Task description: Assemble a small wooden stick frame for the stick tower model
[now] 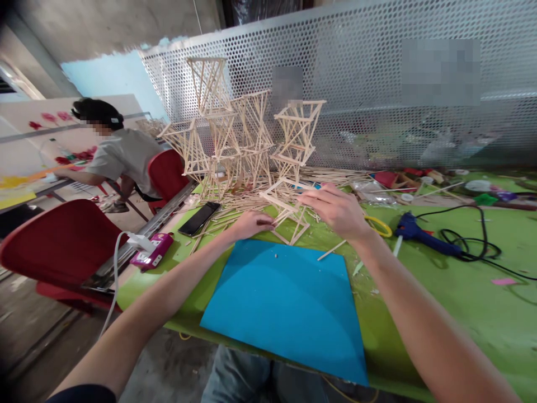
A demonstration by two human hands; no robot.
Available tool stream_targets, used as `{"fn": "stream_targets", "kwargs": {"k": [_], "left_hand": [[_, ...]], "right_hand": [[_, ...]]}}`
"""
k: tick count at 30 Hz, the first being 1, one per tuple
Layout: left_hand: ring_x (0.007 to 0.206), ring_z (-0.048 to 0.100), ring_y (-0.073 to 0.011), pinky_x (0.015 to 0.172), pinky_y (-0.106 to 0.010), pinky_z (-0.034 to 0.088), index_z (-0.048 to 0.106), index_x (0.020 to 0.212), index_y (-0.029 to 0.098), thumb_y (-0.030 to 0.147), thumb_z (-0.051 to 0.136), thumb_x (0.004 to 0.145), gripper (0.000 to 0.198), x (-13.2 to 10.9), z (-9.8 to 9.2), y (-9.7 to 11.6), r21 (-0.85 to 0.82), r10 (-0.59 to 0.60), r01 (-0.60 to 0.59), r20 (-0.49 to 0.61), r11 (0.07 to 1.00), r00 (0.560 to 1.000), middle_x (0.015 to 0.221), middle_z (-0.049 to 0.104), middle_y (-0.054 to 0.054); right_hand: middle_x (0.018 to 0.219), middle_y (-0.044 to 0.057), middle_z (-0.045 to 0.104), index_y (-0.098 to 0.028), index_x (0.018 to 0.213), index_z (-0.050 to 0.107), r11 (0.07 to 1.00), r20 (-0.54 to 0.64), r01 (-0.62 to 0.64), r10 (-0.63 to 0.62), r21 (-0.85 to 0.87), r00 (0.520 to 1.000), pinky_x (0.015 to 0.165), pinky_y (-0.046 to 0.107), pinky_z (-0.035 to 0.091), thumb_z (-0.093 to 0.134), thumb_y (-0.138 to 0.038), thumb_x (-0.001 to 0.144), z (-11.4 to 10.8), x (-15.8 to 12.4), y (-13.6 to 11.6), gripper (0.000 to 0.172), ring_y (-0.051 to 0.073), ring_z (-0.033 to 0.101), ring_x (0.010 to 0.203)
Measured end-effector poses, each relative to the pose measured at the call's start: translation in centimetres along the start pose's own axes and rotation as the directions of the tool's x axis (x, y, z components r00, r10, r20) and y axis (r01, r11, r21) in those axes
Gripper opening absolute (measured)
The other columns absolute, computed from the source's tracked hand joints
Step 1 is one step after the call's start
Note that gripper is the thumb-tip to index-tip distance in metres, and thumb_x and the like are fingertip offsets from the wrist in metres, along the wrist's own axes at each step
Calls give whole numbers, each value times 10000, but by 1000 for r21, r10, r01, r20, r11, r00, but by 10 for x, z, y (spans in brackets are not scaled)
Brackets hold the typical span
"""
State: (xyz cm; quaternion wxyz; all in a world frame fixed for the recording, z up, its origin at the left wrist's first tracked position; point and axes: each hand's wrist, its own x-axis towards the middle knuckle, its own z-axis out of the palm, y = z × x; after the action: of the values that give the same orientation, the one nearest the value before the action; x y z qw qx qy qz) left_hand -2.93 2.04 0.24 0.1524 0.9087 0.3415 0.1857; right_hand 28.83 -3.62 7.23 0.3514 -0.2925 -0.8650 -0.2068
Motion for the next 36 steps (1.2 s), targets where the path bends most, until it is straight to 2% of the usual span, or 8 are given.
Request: {"fn": "stream_targets", "kwargs": {"k": [7,14,21,31,36], "left_hand": [[1067,757,-174,893,-237,508,847,1164,302,463,647,1053,280,0,2,-3,-2,30,-30,-11,1000,1000,1212,826,7],[1065,759,-179,898,-231,520,849,1174,297,475,658,1044,292,0,1,-2,-11,5,-5,-5,1000,1000,1216,826,5],[1062,758,-186,925,-242,521,852,1154,291,488,660,1039,298,0,1,0,-4,-9,9,-9,1000,1000,1195,831,1],[1056,758,-175,924,-240,521,854,1143,283,465,663,1041,282,1,1,0,-5,-7,7,-7,1000,1000,1201,829,2],[1086,752,-188,919,-241,518,854,1138,294,477,661,1037,284,0,0,1,6,-23,23,-5,1000,1000,1214,826,9]], "right_hand": [[1251,0,815,-320,1295,779,999,-39,-15,13,-49,999,1014,384,578,595,-198,1070,5,-2,1,315,225,746,1159],[1276,-6,808,-320,1262,787,999,-68,-29,32,37,997,1064,413,574,623,-195,1059,7,-3,0,289,227,746,1208],[1208,-27,830,-351,1216,814,995,-91,-38,46,90,995,1052,444,585,627,-194,1053,6,1,0,294,220,773,1110],[1199,-28,832,-344,1197,825,995,-100,-54,63,89,993,993,435,597,613,-206,1058,7,0,-1,288,228,764,1108],[1200,-26,833,-340,1203,828,995,-112,-44,54,92,992,1012,432,600,631,-181,1040,10,-2,1,301,227,770,1103]]}}
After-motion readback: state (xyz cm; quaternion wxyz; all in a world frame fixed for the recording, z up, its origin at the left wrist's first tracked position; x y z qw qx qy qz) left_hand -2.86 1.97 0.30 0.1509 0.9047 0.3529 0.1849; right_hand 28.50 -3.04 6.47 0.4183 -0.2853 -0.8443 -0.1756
